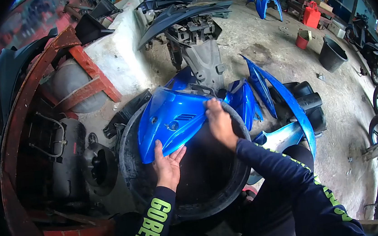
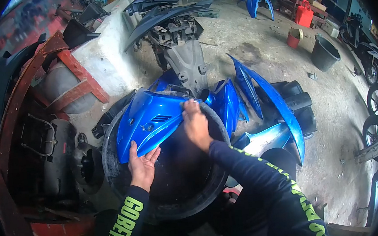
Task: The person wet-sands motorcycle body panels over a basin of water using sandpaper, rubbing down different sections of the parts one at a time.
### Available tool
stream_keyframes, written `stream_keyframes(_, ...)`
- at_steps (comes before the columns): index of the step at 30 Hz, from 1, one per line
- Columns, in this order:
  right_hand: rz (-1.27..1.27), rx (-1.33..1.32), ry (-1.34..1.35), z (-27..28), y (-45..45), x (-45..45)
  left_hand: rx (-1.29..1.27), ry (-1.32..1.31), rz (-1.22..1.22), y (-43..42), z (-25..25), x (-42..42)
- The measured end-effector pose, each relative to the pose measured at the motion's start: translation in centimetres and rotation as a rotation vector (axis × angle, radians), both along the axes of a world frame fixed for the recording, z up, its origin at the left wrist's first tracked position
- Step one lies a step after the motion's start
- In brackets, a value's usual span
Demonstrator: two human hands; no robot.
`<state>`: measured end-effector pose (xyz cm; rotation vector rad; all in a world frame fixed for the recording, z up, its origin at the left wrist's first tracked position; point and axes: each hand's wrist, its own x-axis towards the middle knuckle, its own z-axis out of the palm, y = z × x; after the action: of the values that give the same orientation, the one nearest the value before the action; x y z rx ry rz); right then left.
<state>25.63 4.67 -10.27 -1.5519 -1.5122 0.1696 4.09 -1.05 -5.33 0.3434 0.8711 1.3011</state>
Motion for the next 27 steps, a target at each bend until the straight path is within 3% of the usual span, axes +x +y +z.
stream_keyframes(3,0.145,-0.034,-0.025,1.5,-1.9,-1.3,-0.015,0.050,0.030,0.2,-0.1,-0.2)
stream_keyframes(5,-0.065,-0.078,0.079,1.1,0.6,0.6,-0.002,0.050,0.015,0.1,-0.6,-0.3)
stream_keyframes(7,-0.085,-0.079,0.041,1.4,-0.2,-0.3,-0.006,0.055,0.024,0.3,-0.7,-0.5)
stream_keyframes(9,0.233,-0.007,-0.102,2.1,-3.5,-2.6,-0.034,0.060,0.034,0.2,-0.8,-0.6)
stream_keyframes(11,0.238,-0.154,0.115,3.7,-2.3,-0.9,-0.039,0.050,0.029,0.0,-1.0,-0.7)
stream_keyframes(13,-0.054,-0.033,-0.031,3.5,0.6,0.1,0.010,0.051,0.005,-0.3,-0.9,0.1)
stream_keyframes(14,-0.073,-0.066,-0.074,3.9,0.2,-0.6,0.005,0.060,0.032,-0.5,-0.5,0.5)
stream_keyframes(15,0.173,-0.265,0.224,4.2,-1.2,-0.7,0.005,0.059,0.034,-0.3,-0.8,0.2)
stream_keyframes(17,0.363,0.073,-0.118,2.9,-3.2,-2.8,-0.037,0.041,0.023,0.0,-1.2,-0.6)
stream_keyframes(18,0.328,0.042,-0.098,2.2,-2.3,-2.0,-0.044,0.052,0.015,-0.2,-1.0,-0.7)
stream_keyframes(19,0.264,-0.123,0.143,3.8,-1.4,-1.2,-0.043,0.053,0.019,-0.3,-0.9,-0.6)
stream_keyframes(20,0.267,-0.119,0.142,3.6,-1.2,-1.3,-0.008,0.040,-0.001,-0.3,-0.8,-0.2)
stream_keyframes(22,0.128,0.111,0.021,3.0,-0.6,-1.3,0.025,0.032,-0.019,-0.5,-0.6,0.1)
stream_keyframes(25,0.364,0.224,-0.254,3.4,-2.9,-3.1,-0.036,0.014,-0.019,-0.4,-1.2,-0.5)
stream_keyframes(27,0.270,-0.117,0.052,4.8,-1.5,-1.2,-0.019,0.006,-0.033,-0.5,-1.0,-0.3)
